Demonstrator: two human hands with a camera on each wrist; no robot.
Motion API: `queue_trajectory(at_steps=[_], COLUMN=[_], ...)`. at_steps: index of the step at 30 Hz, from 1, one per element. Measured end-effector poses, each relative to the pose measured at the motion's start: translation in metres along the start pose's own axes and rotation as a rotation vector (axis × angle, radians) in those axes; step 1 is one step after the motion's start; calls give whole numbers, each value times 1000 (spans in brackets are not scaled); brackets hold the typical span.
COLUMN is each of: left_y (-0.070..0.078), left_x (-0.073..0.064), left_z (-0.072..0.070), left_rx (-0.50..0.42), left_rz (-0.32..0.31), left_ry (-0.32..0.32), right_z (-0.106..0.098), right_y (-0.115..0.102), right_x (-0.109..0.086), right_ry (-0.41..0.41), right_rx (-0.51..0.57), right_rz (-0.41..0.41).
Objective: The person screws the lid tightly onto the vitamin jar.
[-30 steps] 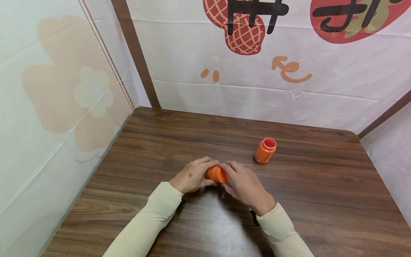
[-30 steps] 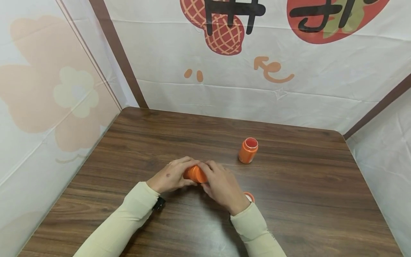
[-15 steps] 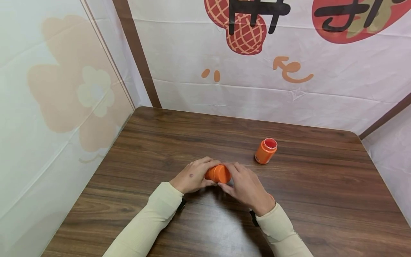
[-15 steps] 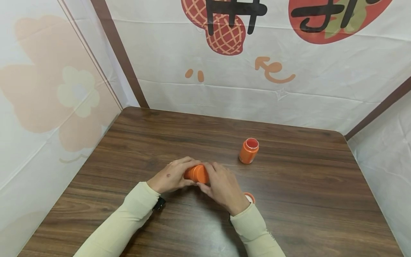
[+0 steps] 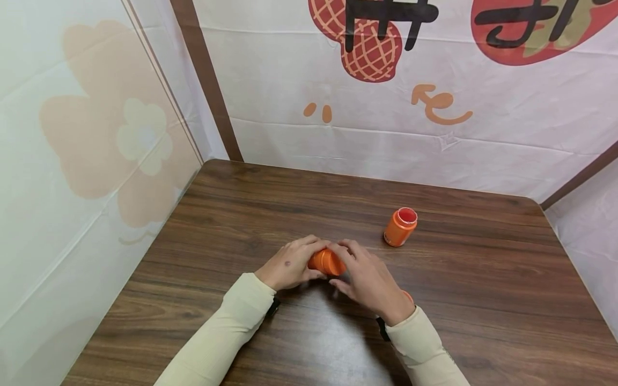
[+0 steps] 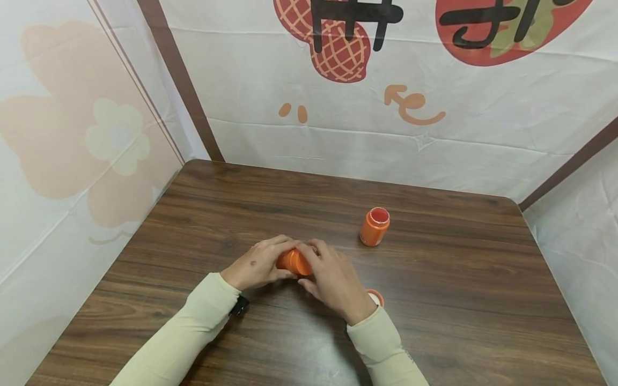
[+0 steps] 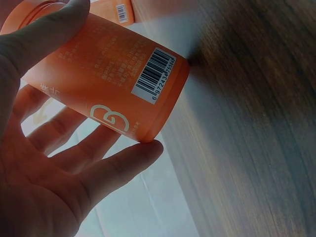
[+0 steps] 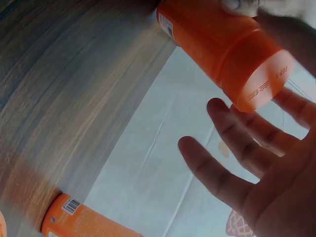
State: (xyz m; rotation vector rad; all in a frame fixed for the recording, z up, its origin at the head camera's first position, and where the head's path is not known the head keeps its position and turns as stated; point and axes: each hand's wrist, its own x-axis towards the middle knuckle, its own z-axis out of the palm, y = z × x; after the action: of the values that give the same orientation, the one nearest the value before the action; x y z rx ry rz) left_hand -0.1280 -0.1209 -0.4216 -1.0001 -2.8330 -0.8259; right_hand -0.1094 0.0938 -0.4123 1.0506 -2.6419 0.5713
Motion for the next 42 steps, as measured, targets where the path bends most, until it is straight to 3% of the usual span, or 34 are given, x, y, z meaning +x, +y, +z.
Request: queue_trajectory(at_steps=[4, 10, 21, 25, 33, 42], left_y=[0, -1, -2, -2, -2, -1], left_x=[0, 1, 1, 1, 2, 2], left_z=[0, 1, 2, 2, 1, 1], left_rx=[-6, -4, -10, -11, -1, -2], left_rz=[8, 15, 7, 10, 15, 17], left_ry=[10, 11, 0, -3, -1, -3], right_z=[1, 1, 2, 3, 1, 1], right_y=[1, 1, -5, -4, 3, 1], right_x=[0, 0, 1, 1, 0, -1], right_ry=[26, 42, 19, 7, -13, 28], right_rx=[-5, -7, 4, 22, 8, -2], right_rz=[-44, -29, 156, 183, -34, -34])
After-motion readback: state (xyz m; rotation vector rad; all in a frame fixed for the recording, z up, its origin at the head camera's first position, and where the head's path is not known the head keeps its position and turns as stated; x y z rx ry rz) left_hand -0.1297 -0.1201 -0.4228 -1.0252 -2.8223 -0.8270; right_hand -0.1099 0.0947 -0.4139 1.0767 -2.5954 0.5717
